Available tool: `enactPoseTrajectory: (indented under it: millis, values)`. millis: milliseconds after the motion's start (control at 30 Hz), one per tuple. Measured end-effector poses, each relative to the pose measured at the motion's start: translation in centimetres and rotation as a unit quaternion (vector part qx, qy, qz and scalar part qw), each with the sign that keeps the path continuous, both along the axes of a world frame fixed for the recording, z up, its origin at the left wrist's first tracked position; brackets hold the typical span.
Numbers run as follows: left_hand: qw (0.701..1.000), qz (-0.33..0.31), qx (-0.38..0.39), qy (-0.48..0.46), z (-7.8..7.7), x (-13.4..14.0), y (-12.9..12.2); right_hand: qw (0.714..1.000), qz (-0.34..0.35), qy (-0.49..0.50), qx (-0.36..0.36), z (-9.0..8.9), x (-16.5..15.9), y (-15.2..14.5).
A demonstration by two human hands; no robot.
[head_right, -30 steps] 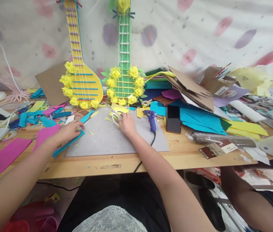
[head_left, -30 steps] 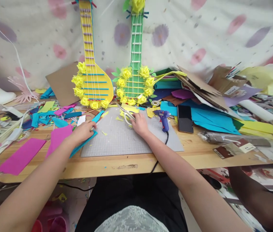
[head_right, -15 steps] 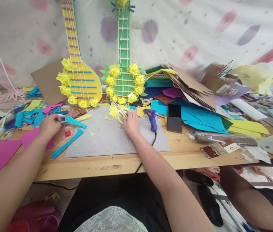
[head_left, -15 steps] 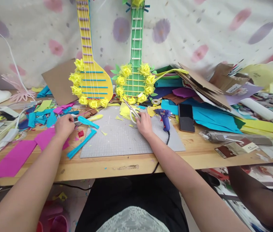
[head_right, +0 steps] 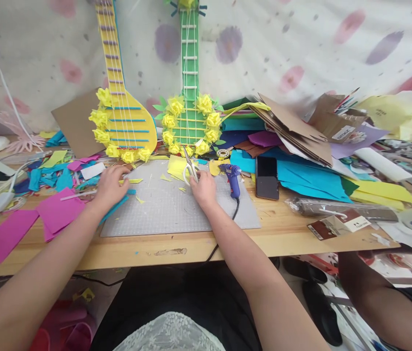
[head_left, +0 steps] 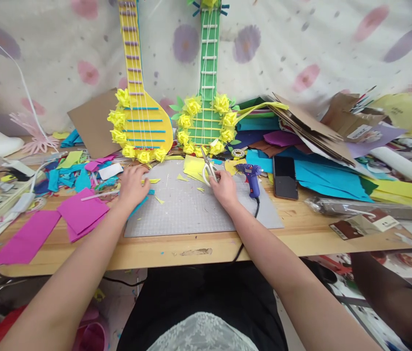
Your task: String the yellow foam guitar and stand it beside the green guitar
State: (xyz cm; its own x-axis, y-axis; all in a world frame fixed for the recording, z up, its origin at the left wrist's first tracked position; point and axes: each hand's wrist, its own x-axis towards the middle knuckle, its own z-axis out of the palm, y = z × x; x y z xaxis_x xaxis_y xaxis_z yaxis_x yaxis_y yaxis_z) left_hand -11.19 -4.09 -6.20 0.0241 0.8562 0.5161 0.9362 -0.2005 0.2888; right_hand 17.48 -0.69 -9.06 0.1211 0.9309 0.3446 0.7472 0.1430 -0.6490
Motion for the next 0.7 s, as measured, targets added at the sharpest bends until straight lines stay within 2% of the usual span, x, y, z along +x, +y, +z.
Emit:
enactPoseTrajectory:
  millis: [100,233,433,533,633,700]
  values:
    - [0.998,-0.044,-0.04,0.013,-1.8,1.9,0.2,1.0,0.003,0.001,-0.006,0.2,-0.1,-0.2]
    - [0.996,-0.02,-0.082,-0.024,-3.2,1.1,0.5,1.0,0.023,-0.003,0.017,0.3,-0.3,-0.4]
    - [0.998,-0.038,-0.038,-0.037,-2.0,-3.7,-0.2,0.997,0.046,0.008,0.061,0.2,-0.3,-0.4]
    - [0.999,0.02,0.003,-0.037,-1.5,-5.4,-0.6,0.996,0.037,0.014,0.083,0.2,-0.3,-0.3]
    - [0.992,0.091,0.072,-0.051,-1.1,-4.8,-0.2,0.994,0.058,0.03,0.089,0.2,-0.7,-0.2]
    - [0.991,0.059,0.075,-0.093,-0.8,-2.7,0.5,0.99,0.089,0.075,0.074,0.2,-1.1,-0.1]
